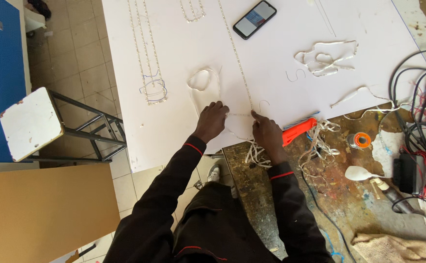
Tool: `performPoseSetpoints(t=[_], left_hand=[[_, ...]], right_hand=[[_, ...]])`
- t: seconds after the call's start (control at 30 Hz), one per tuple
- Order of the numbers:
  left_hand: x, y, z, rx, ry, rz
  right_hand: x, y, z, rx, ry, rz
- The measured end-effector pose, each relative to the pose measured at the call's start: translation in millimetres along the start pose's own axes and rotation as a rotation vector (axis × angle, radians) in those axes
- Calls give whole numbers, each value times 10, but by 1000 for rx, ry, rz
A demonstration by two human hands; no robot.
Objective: The person arranges LED strip segments on a white board to form letters, following a pencil outline. They use a hot glue gun to secure the strips, occasionally pick up a smartphone to view a message, and use a utility knife to cut the LED strip. The person also uses a pen to mark the board.
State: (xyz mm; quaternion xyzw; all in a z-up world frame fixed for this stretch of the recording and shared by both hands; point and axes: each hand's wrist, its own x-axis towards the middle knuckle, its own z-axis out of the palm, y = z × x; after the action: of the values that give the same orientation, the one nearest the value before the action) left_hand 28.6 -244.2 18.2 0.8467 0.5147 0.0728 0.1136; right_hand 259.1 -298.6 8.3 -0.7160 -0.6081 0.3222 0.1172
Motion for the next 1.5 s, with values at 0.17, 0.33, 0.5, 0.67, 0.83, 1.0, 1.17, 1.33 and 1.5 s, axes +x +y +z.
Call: performPoseSetpoints(t=[0.17,0.33,0.5,0.67,0.83,1.0,1.17,1.33,1.5], left_hand=[[-72,-542,-172,-97,224,-41],[94,-948,-396,-127,127,-185],[318,-1224,-334,-317,-236,-139],[496,-1366,-397,-872,-26,-163],[764,-1248,-674,-1339,79,-89],[1179,-941,-843,-1330,123,27],[1268,-685,-878,-1319,12,25],[1267,-736,-791,-1287,-55,88],[1169,-755,-469,-1276,-140,125]], right_hand=[[-32,-66,-89,23,-2,20],[110,-38,-99,65,-16,37],[120,-247,-373,486,-150,28],[89,-161,-424,140,284,-69],[-287,-81,0,120,553,-172],[-619,384,416,-238,483,-414],[-738,800,148,-315,452,-516],[-886,837,-151,-292,319,-349],[-972,200,167,-260,406,-402]])
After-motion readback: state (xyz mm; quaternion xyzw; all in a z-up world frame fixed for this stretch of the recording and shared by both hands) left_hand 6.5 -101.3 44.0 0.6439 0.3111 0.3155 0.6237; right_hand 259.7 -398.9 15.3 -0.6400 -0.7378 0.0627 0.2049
